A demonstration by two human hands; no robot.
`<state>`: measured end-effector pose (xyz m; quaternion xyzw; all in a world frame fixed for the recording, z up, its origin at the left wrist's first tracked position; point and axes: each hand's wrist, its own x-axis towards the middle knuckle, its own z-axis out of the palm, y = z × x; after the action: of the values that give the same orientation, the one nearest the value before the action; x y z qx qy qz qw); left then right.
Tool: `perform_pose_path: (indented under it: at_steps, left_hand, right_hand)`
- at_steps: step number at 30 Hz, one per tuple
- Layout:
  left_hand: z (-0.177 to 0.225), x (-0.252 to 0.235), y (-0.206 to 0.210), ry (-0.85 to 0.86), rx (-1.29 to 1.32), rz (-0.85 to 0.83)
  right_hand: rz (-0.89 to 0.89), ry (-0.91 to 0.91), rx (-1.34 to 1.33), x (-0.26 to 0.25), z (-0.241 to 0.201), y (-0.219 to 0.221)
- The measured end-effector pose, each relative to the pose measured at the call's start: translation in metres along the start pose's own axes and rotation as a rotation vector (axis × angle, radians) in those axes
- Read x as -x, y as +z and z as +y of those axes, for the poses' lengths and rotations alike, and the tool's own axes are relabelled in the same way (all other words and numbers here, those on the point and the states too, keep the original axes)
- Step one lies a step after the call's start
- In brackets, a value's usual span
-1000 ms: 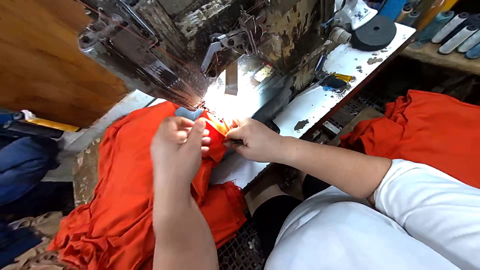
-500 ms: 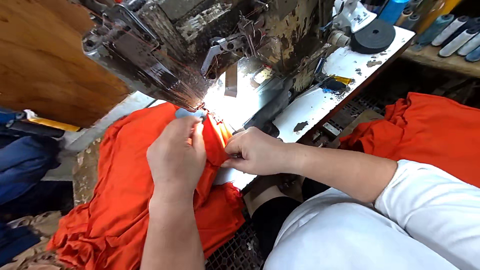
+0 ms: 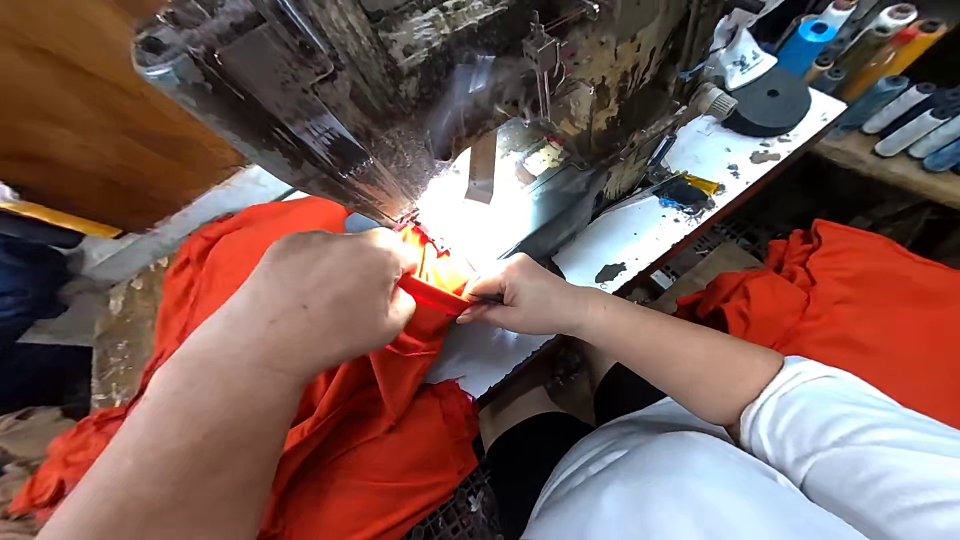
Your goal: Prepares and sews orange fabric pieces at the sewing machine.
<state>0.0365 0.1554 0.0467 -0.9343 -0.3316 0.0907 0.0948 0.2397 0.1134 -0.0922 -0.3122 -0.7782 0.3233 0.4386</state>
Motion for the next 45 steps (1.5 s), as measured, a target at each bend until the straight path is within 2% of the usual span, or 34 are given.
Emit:
perform_pose_path:
  at_steps: [3,8,12,21,26,29,32,35,39,42,45]
  left_hand:
    - [0.010,0.005,0.005,0.079,0.096,0.045]
    - [0.007,0.006,0.010,-0.011,0.117,-0.052]
    - [0.022,0.008,0.009,0.072,0.281,-0.022]
    - [0.019,0.008,0.014,0.059,0.157,0.022]
    - [0.001,0.010,0.005,0.082,0.084,0.169]
    - [0.014,0.010,0.004,0.130,0.160,0.320]
    - [0.035,0.013,0.029,0.070,0.249,0.403]
    - [0.046,0.019,0.067,-0.059,0.238,0.390]
    - [0.056,0.018,0.076,-0.119,0.177,0.435]
    - [0.046,0.009,0.074,-0.151,0.144,0.386]
    - [0.025,0.000,0.090,-0.184,0.130,0.442]
  right_hand:
    - [-0.010,-0.015,-0.007,0.000,-0.001,-0.001]
    - [-0.003,-0.051,0.033,0.003,0.000,0.001]
    - [-0.024,-0.038,0.013,0.006,-0.002,-0.002]
    - [-0.023,-0.036,0.013,0.008,0.000,-0.001]
    - [0.018,-0.003,0.021,-0.002,-0.007,-0.004]
    - [0.026,0.043,-0.018,-0.006,-0.014,-0.008]
    - [0.028,0.007,0.045,0.003,-0.017,-0.011]
    - [0.030,-0.067,0.178,0.023,-0.018,-0.009]
    - [0.081,-0.084,0.208,0.029,-0.017,-0.006]
    - [0.105,-0.078,0.220,0.018,-0.013,-0.004]
    - [0.160,-0.063,0.219,0.002,-0.007,0.000]
